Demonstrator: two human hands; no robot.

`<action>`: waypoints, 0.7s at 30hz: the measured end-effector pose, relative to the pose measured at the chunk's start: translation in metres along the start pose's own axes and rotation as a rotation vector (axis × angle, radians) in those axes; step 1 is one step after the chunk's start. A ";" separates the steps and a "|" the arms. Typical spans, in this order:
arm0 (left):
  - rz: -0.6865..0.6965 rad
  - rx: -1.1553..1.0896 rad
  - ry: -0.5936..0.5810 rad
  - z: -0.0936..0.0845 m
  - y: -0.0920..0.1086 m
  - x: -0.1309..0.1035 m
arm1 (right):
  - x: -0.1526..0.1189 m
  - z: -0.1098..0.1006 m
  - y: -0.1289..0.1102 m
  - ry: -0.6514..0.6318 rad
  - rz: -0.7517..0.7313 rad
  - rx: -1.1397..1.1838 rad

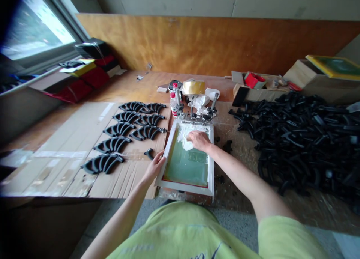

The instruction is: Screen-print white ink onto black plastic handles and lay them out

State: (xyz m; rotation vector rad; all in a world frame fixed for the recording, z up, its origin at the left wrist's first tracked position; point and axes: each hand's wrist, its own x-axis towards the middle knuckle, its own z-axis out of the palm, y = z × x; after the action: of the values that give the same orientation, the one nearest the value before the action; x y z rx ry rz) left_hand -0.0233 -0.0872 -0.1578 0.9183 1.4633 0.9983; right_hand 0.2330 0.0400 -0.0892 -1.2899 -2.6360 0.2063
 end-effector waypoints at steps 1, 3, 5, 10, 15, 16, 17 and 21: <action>-0.004 -0.005 0.003 0.000 0.000 0.000 | -0.008 -0.001 0.000 -0.017 -0.090 0.026; -0.008 -0.014 0.016 0.000 0.001 -0.001 | -0.017 -0.006 0.001 -0.068 -0.215 0.078; -0.008 -0.022 0.031 0.000 0.002 -0.001 | -0.015 -0.011 0.003 -0.096 -0.232 0.104; -0.015 -0.037 0.010 -0.001 0.003 -0.001 | -0.015 0.001 -0.004 0.095 -0.084 0.037; -0.035 -0.051 -0.018 -0.001 0.012 -0.005 | -0.031 0.006 -0.006 0.071 -0.177 0.152; -0.046 -0.051 -0.019 -0.001 0.018 -0.007 | -0.025 0.001 -0.004 0.076 -0.147 0.174; -0.057 -0.049 -0.021 -0.001 0.025 -0.010 | -0.015 -0.005 -0.001 0.092 -0.097 0.186; -0.049 -0.044 -0.045 -0.006 0.069 -0.025 | 0.037 -0.033 0.021 0.198 0.188 0.144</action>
State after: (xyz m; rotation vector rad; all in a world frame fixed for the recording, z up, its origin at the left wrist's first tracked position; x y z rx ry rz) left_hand -0.0246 -0.0874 -0.0837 0.8644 1.4145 0.9646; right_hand 0.2348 0.0834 -0.0570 -1.4289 -2.2937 0.2762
